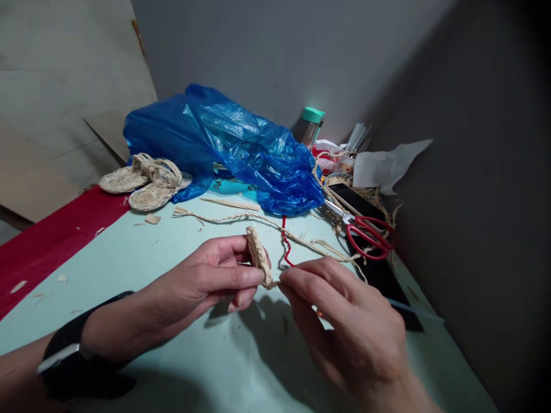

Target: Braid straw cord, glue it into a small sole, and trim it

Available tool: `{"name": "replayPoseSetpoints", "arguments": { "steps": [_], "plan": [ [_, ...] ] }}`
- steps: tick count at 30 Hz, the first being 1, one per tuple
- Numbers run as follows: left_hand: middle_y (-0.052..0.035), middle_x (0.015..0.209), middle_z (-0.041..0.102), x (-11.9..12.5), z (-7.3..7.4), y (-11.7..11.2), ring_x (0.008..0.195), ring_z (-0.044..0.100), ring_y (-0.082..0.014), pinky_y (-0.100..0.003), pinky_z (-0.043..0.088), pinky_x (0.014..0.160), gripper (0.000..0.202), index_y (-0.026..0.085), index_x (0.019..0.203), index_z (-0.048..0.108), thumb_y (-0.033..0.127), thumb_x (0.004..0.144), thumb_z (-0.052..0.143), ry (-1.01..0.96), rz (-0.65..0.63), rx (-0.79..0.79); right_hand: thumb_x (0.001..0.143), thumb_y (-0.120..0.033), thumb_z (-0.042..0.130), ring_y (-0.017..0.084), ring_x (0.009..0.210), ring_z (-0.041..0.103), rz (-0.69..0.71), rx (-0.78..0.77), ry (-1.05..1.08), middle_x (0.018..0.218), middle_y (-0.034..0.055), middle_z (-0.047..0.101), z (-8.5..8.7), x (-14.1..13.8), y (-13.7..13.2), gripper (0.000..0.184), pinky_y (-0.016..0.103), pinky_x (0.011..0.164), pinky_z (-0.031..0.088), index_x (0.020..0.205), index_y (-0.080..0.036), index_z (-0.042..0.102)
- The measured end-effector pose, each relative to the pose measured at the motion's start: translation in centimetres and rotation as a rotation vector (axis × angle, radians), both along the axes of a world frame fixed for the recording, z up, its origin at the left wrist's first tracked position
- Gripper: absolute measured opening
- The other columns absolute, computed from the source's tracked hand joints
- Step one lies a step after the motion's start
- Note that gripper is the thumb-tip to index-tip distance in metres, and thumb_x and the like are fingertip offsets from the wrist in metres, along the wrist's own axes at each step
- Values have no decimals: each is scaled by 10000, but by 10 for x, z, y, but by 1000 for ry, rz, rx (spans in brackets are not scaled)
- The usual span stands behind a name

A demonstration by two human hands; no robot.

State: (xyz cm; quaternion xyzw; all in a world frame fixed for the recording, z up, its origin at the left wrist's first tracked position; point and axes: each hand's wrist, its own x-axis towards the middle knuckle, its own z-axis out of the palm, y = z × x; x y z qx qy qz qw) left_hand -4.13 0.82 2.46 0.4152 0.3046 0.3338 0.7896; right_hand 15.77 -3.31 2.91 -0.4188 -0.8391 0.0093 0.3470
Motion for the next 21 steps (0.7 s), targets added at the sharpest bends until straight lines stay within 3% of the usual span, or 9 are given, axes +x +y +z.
{"name": "replayPoseSetpoints", "arguments": {
  "steps": [12,21],
  "plan": [
    [38,638,517,-3,1,1,566,450,-98,-213,350,528,52,186,863,641,236,874,650,233,-42,209,976,-127,508,128,659,559,41,-37,-74,760,28,630,5,1,3,179,236,568,388,898,-181,659],
    [42,720,499,2,-6,2,592,436,-101,-237,347,535,41,184,910,597,201,876,613,280,-115,238,955,-137,577,123,673,496,77,-223,-16,765,-11,557,0,6,11,116,242,602,351,856,-194,562]
  ]
}}
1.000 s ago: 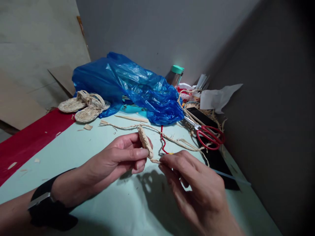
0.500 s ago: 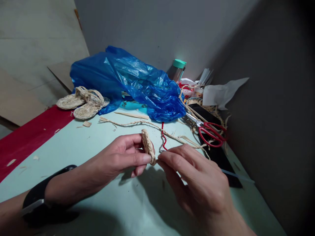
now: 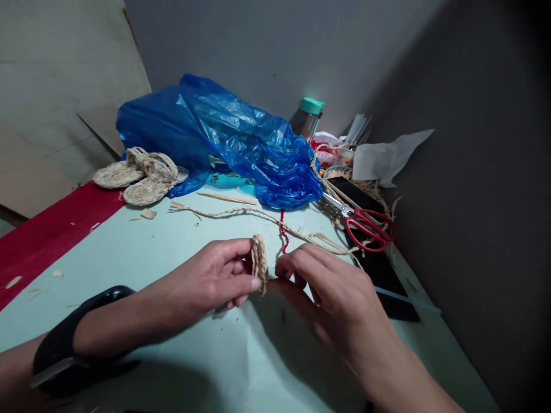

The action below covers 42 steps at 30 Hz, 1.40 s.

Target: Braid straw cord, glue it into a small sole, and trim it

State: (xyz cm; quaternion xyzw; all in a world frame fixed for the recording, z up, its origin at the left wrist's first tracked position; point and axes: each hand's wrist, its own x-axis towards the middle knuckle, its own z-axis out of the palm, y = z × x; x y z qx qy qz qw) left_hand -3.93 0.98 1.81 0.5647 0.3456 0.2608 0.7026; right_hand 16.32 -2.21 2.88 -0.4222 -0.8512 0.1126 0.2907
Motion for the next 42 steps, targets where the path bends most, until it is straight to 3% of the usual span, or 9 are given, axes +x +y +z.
{"name": "replayPoseSetpoints", "arguments": {
  "steps": [6,11,18,23,29,32,36,39,42],
  "plan": [
    [56,764,472,1,0,0,677,423,-119,-253,357,578,63,205,845,530,173,894,551,248,-21,202,889,-105,644,138,705,542,32,-227,-25,773,4,615,8,-1,8,93,256,616,362,823,-171,646],
    [69,729,457,-1,8,0,664,424,-120,-254,356,575,88,211,814,524,179,896,530,405,-63,313,818,-51,712,104,655,558,48,-252,12,713,-30,643,12,-4,15,123,232,601,369,787,-167,686],
    [71,714,482,-1,4,0,658,456,-121,-255,355,602,191,215,724,480,217,899,558,496,-67,435,837,-227,751,103,633,559,-18,-539,538,710,-35,687,10,5,33,77,210,585,420,763,-212,734],
    [68,675,482,-3,-2,0,618,459,-125,-253,355,541,170,220,753,506,293,871,604,451,69,299,915,-310,662,96,606,497,-153,-467,748,853,-5,733,2,18,45,114,215,561,420,897,-248,756],
    [81,625,468,-2,0,7,561,452,-103,-225,358,507,128,213,824,512,278,863,615,177,193,116,996,-363,527,94,543,482,-193,-472,636,649,-39,617,-2,12,35,220,212,523,388,873,-214,633],
    [64,670,520,-1,-2,9,569,481,-91,-213,384,520,119,191,859,552,278,874,632,92,211,105,1040,-353,440,90,506,469,-145,-408,445,626,-42,603,-5,6,26,277,220,523,371,894,-209,626],
    [56,622,561,-1,-9,10,556,516,-97,-208,402,511,116,185,870,579,277,885,647,-17,253,98,1037,-288,448,138,653,591,-72,-29,146,763,11,660,-17,-4,15,229,260,607,393,938,-184,626],
    [53,637,579,0,-11,10,582,537,-86,-199,425,568,92,180,870,597,256,895,643,-56,280,100,1010,-313,509,193,705,590,-124,209,-21,789,24,651,-24,-13,9,166,305,606,351,1007,-182,609],
    [51,678,592,2,-11,9,590,538,-75,-197,434,590,104,173,880,615,258,876,674,-75,284,94,1002,-317,528,200,690,556,-165,290,-109,766,7,618,-26,-18,6,141,321,596,306,991,-191,591]
  ]
}}
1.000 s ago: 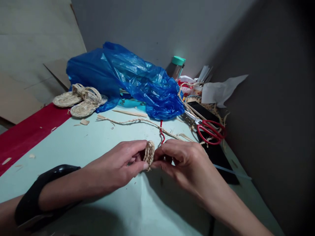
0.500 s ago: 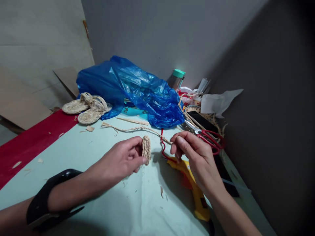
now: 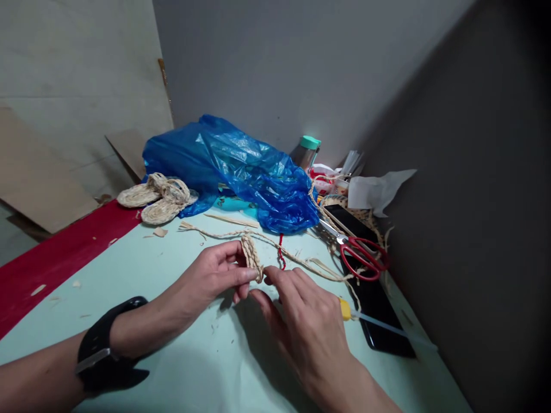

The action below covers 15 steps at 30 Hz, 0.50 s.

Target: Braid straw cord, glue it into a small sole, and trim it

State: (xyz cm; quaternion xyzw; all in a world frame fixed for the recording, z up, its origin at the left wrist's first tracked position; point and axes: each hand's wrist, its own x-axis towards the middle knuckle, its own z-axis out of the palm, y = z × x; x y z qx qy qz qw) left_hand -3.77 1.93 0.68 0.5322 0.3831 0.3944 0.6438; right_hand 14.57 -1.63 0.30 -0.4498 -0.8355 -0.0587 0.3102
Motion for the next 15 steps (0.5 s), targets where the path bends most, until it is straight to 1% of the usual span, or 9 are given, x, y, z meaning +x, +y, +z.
{"name": "replayPoseSetpoints", "arguments": {
  "steps": [2,4,7,9,10,13,15],
  "plan": [
    [45,707,608,3,0,0,582,536,-78,-203,438,572,145,169,877,614,267,841,715,-4,-17,-11,1008,-297,510,199,683,540,9,18,-37,758,7,606,1,0,-1,142,324,592,291,952,-189,583],
    [41,698,611,6,0,-1,569,530,-85,-210,433,541,178,167,837,597,265,809,743,6,-42,-26,1013,-273,487,197,678,525,31,4,-49,750,8,596,2,3,-1,156,324,586,284,917,-190,578],
    [48,666,574,8,1,-3,563,514,-89,-216,417,527,199,168,775,570,262,800,744,31,-69,-53,1003,-249,485,188,696,526,42,-95,-17,771,10,596,4,6,-2,151,313,597,295,896,-194,577],
    [56,677,550,7,3,-4,580,506,-89,-218,417,548,186,170,815,589,273,805,744,41,-82,-65,994,-256,492,181,703,529,37,-166,15,791,14,598,6,8,-3,146,306,609,307,894,-197,581],
    [58,689,547,5,5,-5,589,504,-90,-218,417,558,191,176,868,605,287,806,749,46,-94,-68,992,-261,494,177,704,531,41,-202,41,800,15,600,6,9,-4,145,302,614,317,898,-197,584],
    [45,746,601,1,8,-4,617,519,-99,-220,425,575,270,204,1016,630,328,812,755,82,-110,-60,979,-269,507,158,693,536,85,-340,170,815,16,616,8,10,-4,135,276,616,349,902,-197,591],
    [32,763,647,-1,10,-3,631,539,-102,-219,442,592,236,202,988,653,315,811,760,116,-89,-43,955,-255,536,142,666,532,118,-424,255,803,13,624,10,10,-4,105,256,604,359,898,-196,601]
  ]
}}
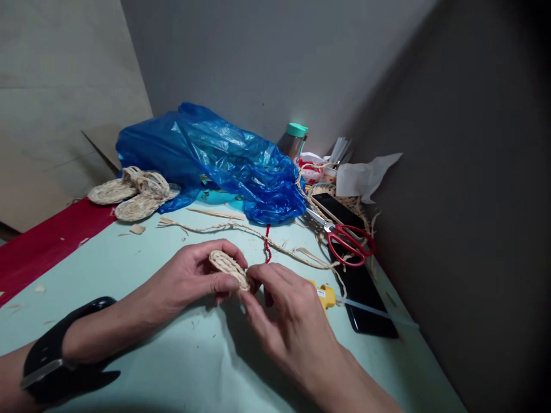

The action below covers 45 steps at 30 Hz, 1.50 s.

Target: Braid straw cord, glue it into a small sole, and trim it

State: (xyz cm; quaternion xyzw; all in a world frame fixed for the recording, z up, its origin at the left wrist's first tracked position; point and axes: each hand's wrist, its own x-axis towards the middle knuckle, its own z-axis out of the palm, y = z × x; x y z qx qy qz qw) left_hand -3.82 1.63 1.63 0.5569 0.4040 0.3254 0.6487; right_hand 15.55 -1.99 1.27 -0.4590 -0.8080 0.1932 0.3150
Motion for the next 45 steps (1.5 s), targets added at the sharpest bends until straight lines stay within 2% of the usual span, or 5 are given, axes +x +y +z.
{"name": "replayPoseSetpoints", "arguments": {
  "steps": [21,28,35,39,45],
  "plan": [
    [62,600,630,7,-6,-1,536,559,-84,-189,456,541,105,184,775,660,153,739,754,-9,74,-14,912,-136,532,122,602,495,30,81,112,674,-1,571,-3,-9,-4,139,235,584,362,795,-169,598],
    [-5,849,676,4,0,3,675,615,-144,-261,515,650,405,232,1205,598,359,842,722,-209,62,-45,928,-202,525,128,585,503,-108,64,17,712,0,596,-8,-7,-2,114,240,556,333,815,-199,542],
    [28,742,610,-3,2,10,539,497,-79,-190,407,516,148,175,913,672,302,844,701,14,275,28,997,-450,499,190,659,581,-5,149,-328,756,24,651,-9,-13,-8,278,307,569,275,949,-194,598],
    [32,715,615,-5,0,15,534,454,-75,-182,372,510,135,170,858,674,295,820,707,76,281,86,992,-223,467,194,647,573,110,226,-473,772,29,646,-4,-12,-9,161,331,550,239,1089,-161,580],
    [29,705,652,-7,-1,13,574,482,-85,-177,389,547,99,189,802,697,284,805,721,87,115,77,943,-160,475,152,650,576,157,-32,-396,804,-19,656,4,-10,-9,88,300,548,279,960,-218,539]
  ]
}}
